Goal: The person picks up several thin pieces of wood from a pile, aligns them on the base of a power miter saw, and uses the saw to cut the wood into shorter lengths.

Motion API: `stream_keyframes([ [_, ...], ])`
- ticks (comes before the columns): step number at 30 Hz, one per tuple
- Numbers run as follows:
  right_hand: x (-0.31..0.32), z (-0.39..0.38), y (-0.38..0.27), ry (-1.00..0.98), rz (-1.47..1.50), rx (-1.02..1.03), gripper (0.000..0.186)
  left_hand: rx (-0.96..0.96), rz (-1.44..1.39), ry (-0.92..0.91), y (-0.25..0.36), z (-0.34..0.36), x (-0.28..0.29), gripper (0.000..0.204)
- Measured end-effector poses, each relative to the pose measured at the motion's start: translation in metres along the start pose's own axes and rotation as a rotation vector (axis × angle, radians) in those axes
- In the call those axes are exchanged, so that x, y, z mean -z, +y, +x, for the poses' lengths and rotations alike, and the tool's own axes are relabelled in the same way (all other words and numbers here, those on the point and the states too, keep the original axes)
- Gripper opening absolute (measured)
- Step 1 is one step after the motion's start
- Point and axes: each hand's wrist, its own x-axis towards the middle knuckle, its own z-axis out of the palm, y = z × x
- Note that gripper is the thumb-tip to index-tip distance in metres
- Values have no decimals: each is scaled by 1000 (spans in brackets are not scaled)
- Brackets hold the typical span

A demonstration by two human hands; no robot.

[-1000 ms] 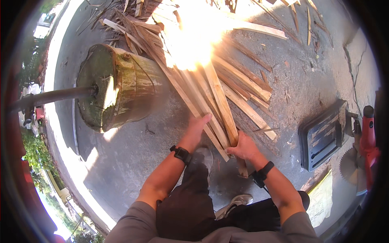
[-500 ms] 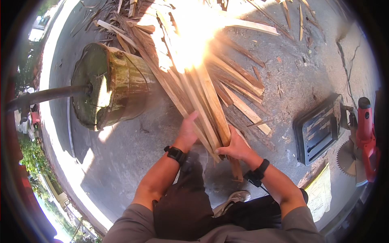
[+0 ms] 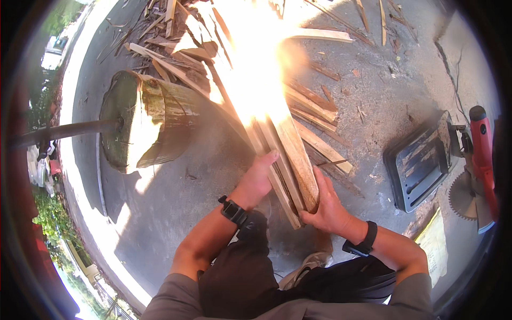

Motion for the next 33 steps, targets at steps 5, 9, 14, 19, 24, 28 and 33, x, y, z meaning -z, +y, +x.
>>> stream_keyframes([
  [5, 41, -50, 22, 44, -71, -11, 101, 216, -197, -260, -20, 27, -31, 41],
  [9, 79, -81, 28, 101, -108, 33, 97, 373, -425, -366, -21, 53, -67, 40],
  [14, 128, -128, 51, 276, -194, 134, 99, 437, -323, -522, -12, 80, -145, 55],
  [19, 164, -191, 91, 329, -461, -88, 98, 514, -405, -585, -47, 91, -227, 58],
  [24, 202, -247, 107, 441, -474, -147, 95, 514, -440, -627, -69, 90, -311, 55],
  [28, 238, -277, 143, 441, -677, -234, 94, 572, -142, -683, -68, 106, -360, 53],
  [33, 240, -297, 208, 474, -821, -418, 74, 660, 440, -673, -64, 105, -399, 60],
])
